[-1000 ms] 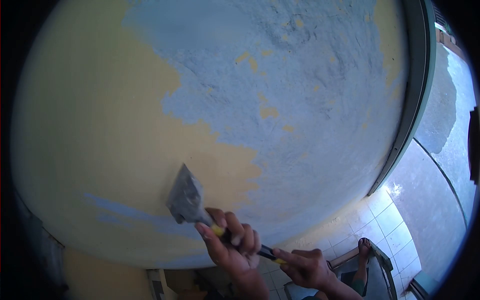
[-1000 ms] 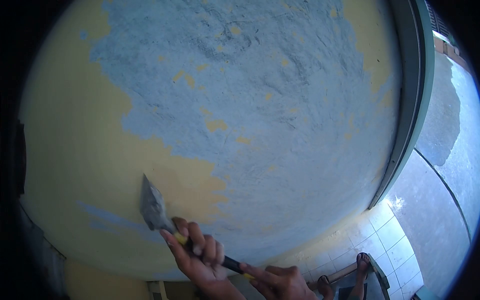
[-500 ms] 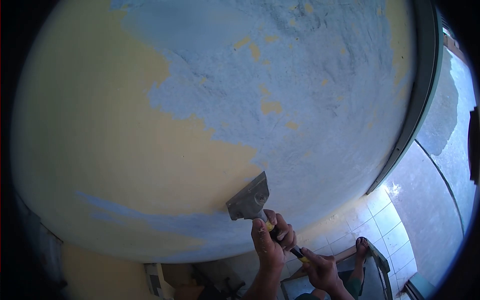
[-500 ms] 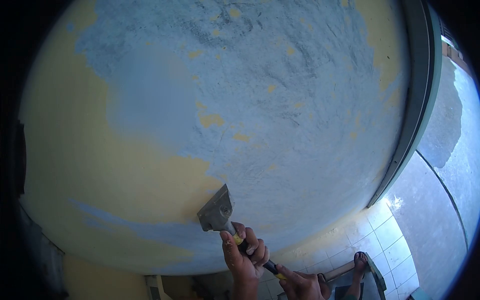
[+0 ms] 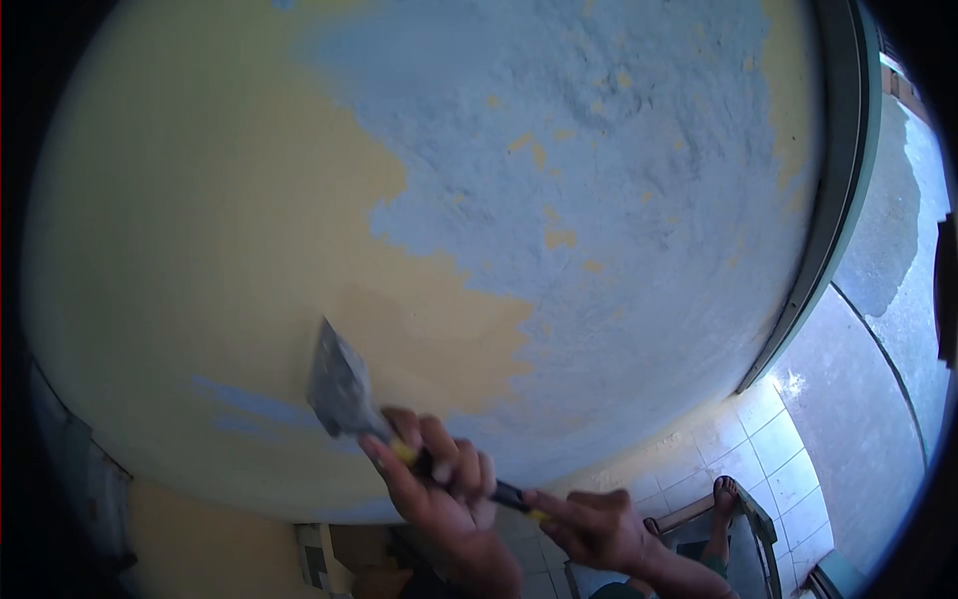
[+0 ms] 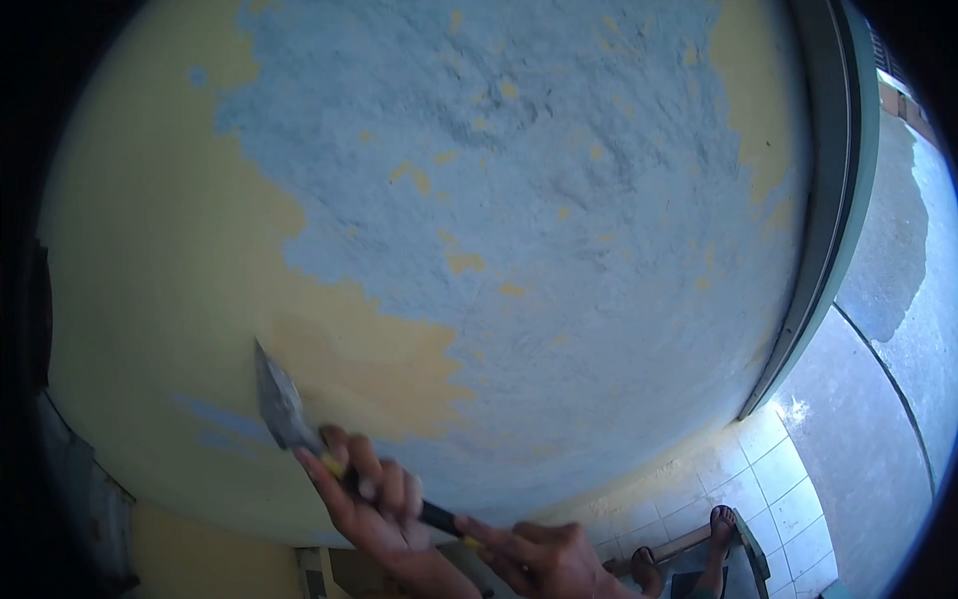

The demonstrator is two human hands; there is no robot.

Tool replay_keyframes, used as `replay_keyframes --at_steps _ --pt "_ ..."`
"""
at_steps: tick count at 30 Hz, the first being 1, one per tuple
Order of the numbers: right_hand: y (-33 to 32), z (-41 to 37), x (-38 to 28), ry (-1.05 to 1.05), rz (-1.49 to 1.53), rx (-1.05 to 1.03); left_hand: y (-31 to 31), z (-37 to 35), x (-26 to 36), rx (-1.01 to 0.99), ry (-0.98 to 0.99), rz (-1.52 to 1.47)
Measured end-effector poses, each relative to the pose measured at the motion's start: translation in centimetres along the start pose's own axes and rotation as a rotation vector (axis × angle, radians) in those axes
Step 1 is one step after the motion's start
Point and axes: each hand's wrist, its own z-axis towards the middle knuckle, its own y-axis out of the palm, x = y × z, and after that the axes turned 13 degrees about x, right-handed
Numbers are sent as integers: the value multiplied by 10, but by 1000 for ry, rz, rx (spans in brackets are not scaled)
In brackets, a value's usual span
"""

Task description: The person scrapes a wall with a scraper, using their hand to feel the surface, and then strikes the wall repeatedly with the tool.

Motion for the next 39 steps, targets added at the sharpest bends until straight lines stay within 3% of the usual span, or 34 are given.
replay_keyframes --at_steps 1,4,6,8,9,14,20,24,27,32,34,39 --pt "1 -15 4 -6 -7 5 -5 -9 -6 -7 1 -8" --pt "3 -65 19 130 40 75 -24 -39 -46 -24 -248 60" --pt "4 -89 26 378 50 158 -34 -44 -75 -1 -328 60" --pt "3 -90 36 328 -3 190 -36 -45 -89 66 -441 34" --pt "4 -87 40 263 -60 237 -35 -43 -91 73 -442 45" --pt "-3 -70 35 424 -6 115 -27 -30 -86 66 -371 73" --pt "5 -56 36 299 56 208 -24 -17 -76 -23 -312 24" --pt "-8 -5 11 180 40 61 -9 9 -38 -112 -134 -115" --pt "-5 -14 9 123 16 8 -8 -1 -23 -66 -67 -27" --pt "-2 -78 31 185 -65 133 -26 -37 -78 -36 -304 35" --pt "-8 -83 29 329 -55 166 -27 -39 -93 -6 -453 16" --pt "2 -81 37 354 -34 202 -28 -29 -93 14 -442 17"
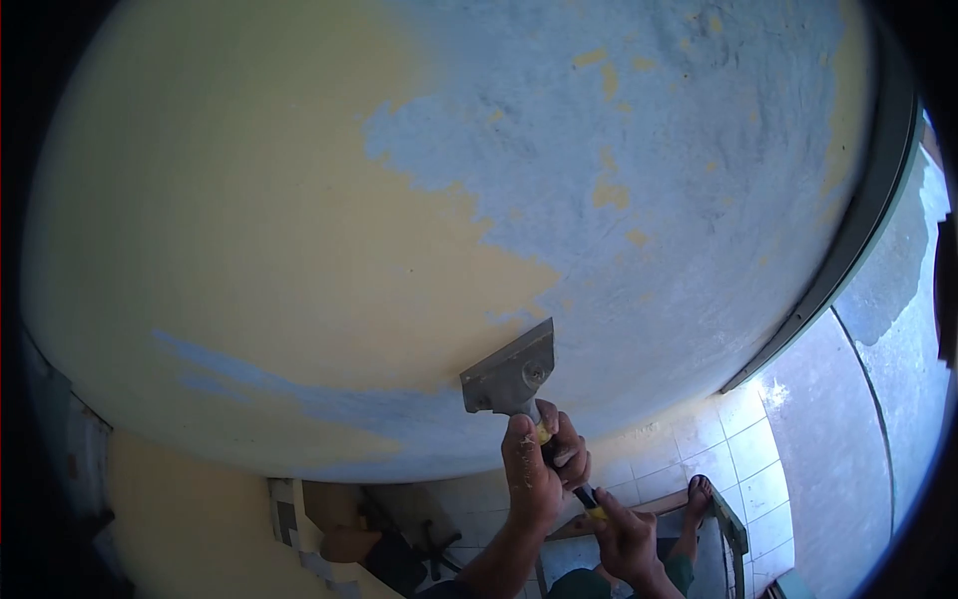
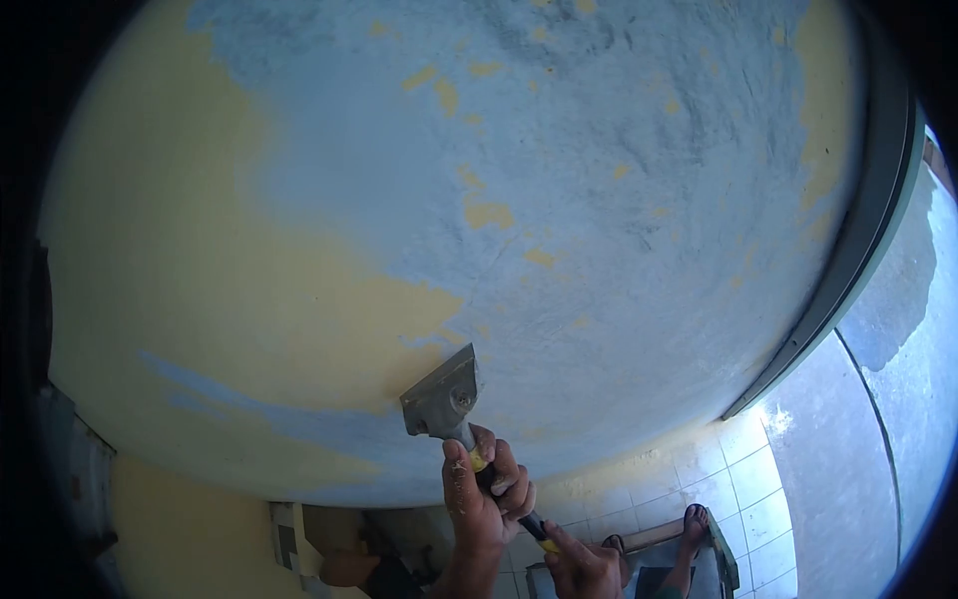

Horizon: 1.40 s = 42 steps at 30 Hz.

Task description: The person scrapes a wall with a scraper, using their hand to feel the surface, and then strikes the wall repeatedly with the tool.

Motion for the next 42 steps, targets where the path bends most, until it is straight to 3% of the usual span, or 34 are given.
replay_keyframes --at_steps 7,14,18,20,21,23,26,27,31,33,37,39,42 --pt "11 7 -1 -24 28 49 4 5 11 -22 59 34" --pt "7 56 -62 -174 14 -148 31 5 87 -122 268 -172" --pt "11 27 -45 -278 146 -30 29 -19 74 -101 246 -64" --pt "10 3 -26 -191 34 60 20 -17 45 -57 72 -2" --pt "8 -1 -19 -203 26 60 19 -12 37 -63 77 -13" --pt "5 -6 -15 46 59 18 16 -8 26 -82 33 -6" --pt "7 1 -13 -24 50 51 22 -4 29 -65 49 -7" --pt "9 0 -17 71 119 57 23 -3 32 -63 48 3" --pt "7 -2 -28 59 37 13 21 -5 38 -54 27 -6" --pt "10 6 -27 -218 -212 63 23 -5 41 -58 26 6" --pt "5 29 -52 -348 -341 59 35 0 66 -130 119 -35" --pt "8 39 -67 -81 54 40 42 1 83 -166 158 -58" --pt "12 42 -78 -125 94 67 45 1 93 -236 193 -78"
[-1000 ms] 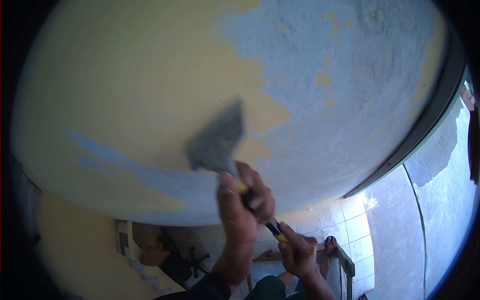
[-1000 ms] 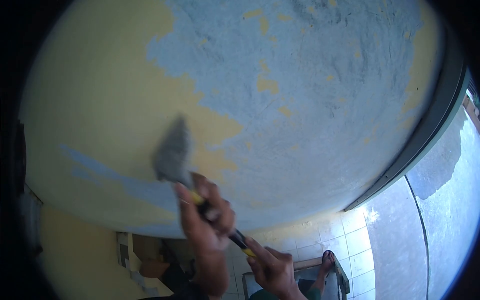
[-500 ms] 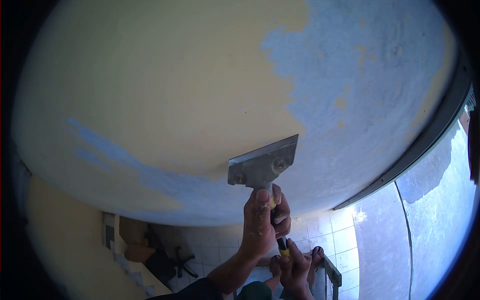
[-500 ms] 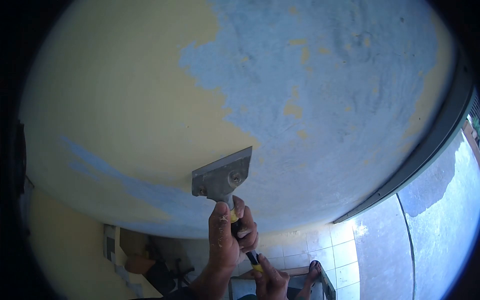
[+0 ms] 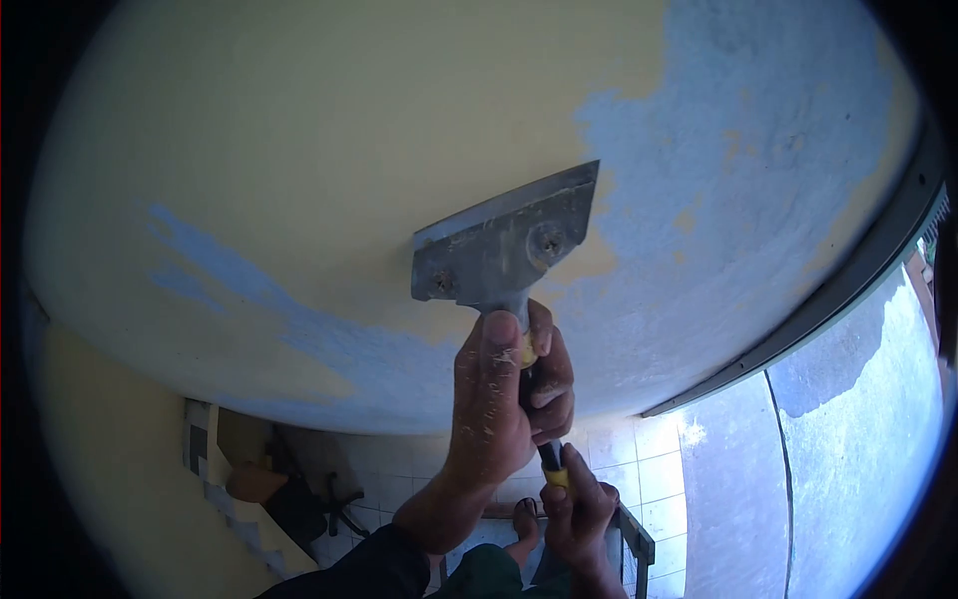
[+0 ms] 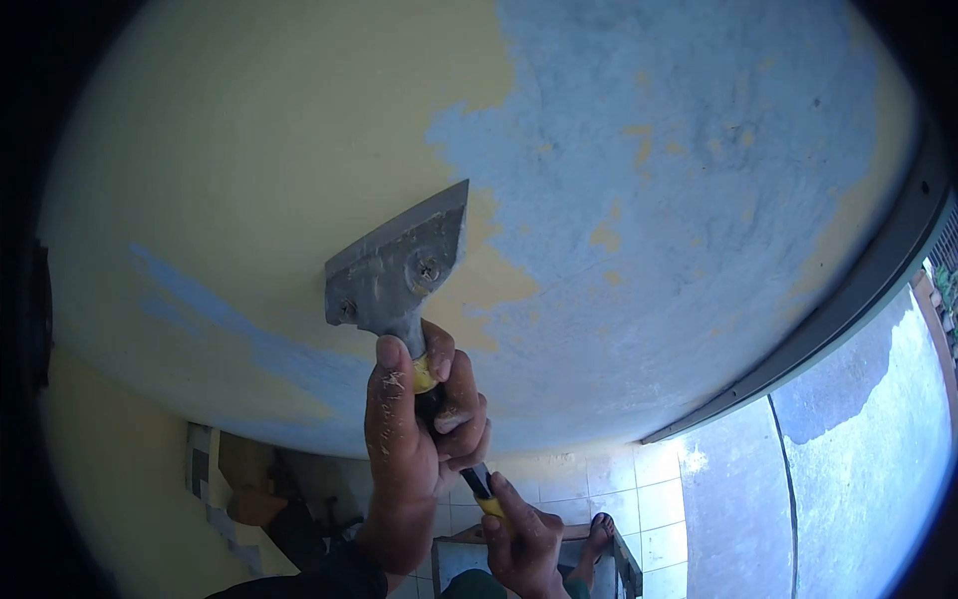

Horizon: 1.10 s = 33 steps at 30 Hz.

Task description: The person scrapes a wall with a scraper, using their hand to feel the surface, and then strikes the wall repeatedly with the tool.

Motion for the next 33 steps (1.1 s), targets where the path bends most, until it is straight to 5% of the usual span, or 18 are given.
replay_keyframes --at_steps 4,6,7,9,10,13,15,19,21,24,28,33 --pt "-16 -28 14 -50 -166 12 -19 -17 -9 -123 -108 -45" --pt "-27 -36 22 -87 -198 -34 -26 -31 -20 111 212 318" --pt "-33 -43 24 76 -151 -49 -39 -37 -24 108 214 316" --pt "-45 -45 28 27 -247 -45 -75 -49 -17 219 700 834" --pt "-48 -45 30 -26 -339 -38 -80 -48 -5 221 698 837" --pt "-44 -33 20 68 -266 -63 -70 -28 31 -510 1174 1118" --pt "-37 -37 18 143 -208 -66 -44 -7 32 -809 1257 1147" --pt "-12 -47 24 242 30 38 -26 20 12 -1006 1296 1138" --pt "-23 -42 21 339 -19 -72 -32 17 -1 -1092 1231 1339" --pt "-26 -37 17 408 -83 -170 -36 25 -24 -915 1439 1204" --pt "-18 -33 19 190 -108 -120 -35 28 -19 -897 1452 1188" --pt "-9 -23 6 231 55 -126 -20 35 8 -909 1515 1306"
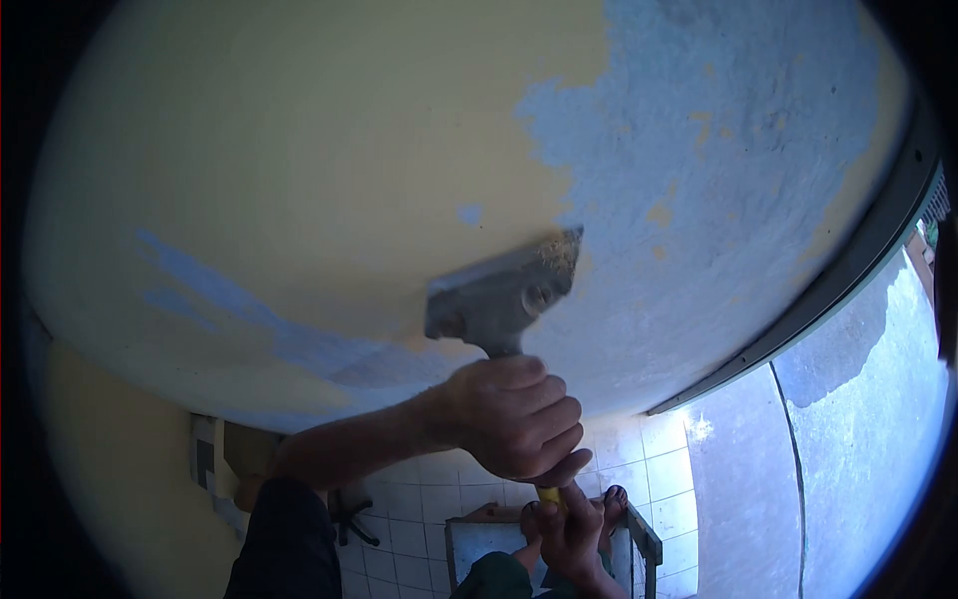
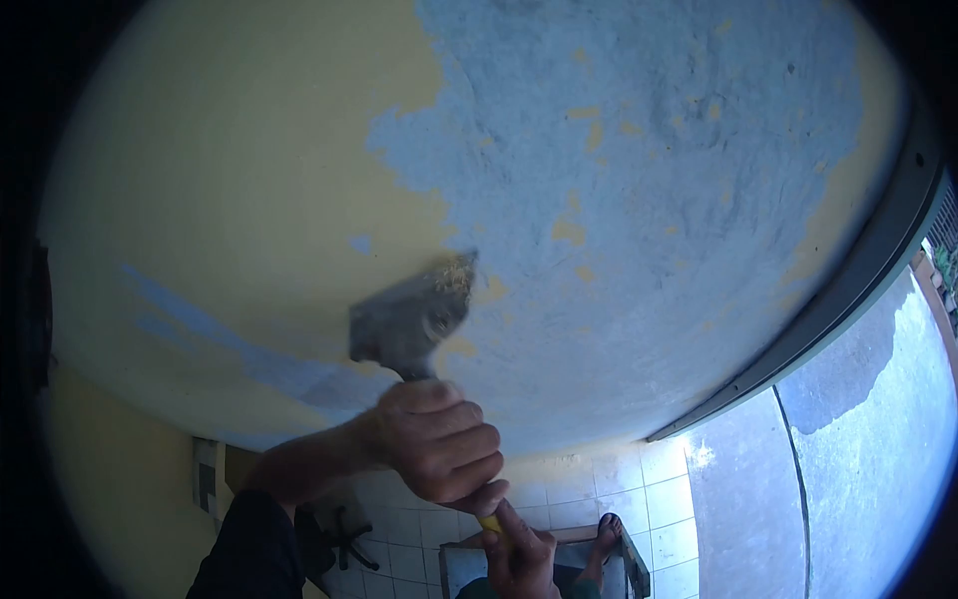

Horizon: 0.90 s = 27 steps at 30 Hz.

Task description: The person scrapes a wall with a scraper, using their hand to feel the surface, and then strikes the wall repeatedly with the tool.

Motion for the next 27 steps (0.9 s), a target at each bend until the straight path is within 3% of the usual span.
replay_keyframes --at_steps 5,7,9,11,12,14,21,27 --pt "8 33 -49 -124 -2 -6 -43 39 -30 163 24 70" --pt "13 44 -59 -459 -11 71 -50 46 -30 231 26 143" --pt "4 20 -39 -441 10 64 -42 39 -17 295 128 82" --pt "-4 -7 -12 -211 -11 13 -17 15 9 163 50 -11" --pt "-3 -18 1 -219 -13 10 -5 7 18 110 -8 -60" --pt "0 -30 21 73 51 128 17 -11 27 95 -50 -98" --pt "-7 -11 32 -54 -96 84 27 -17 21 64 -77 -14" --pt "-2 -15 37 53 -13 115 28 -23 22 54 -86 -31"
